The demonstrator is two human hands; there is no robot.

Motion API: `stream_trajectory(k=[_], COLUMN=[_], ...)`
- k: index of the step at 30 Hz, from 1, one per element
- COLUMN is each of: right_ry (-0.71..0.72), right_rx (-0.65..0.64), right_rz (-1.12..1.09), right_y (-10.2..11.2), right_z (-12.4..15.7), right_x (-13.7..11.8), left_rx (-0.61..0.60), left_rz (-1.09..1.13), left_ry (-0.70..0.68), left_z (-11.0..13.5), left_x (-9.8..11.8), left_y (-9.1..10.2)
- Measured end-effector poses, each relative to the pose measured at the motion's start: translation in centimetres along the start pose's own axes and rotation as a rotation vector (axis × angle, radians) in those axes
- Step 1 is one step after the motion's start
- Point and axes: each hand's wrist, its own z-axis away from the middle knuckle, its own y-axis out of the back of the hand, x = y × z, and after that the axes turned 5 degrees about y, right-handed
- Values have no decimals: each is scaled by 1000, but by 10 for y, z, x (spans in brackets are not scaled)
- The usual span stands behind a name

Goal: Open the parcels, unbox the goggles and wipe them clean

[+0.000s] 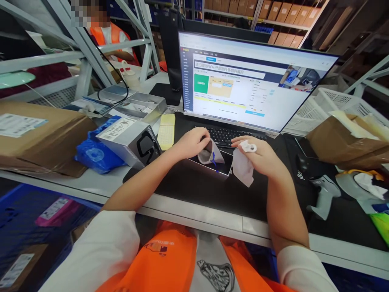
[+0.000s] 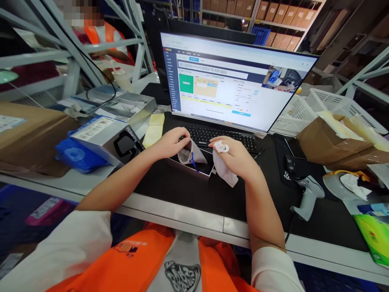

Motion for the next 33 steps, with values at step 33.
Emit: stream_trajectory(k=[33], right_ry=[41], right_rx=[957], right_rz=[-283], right_y=[38], right_z=[12], right_x=[1], left_rx=[-542], left_rz=[4], left_ry=[-133], left_z=[-64], left_x=[75], left_y=[41])
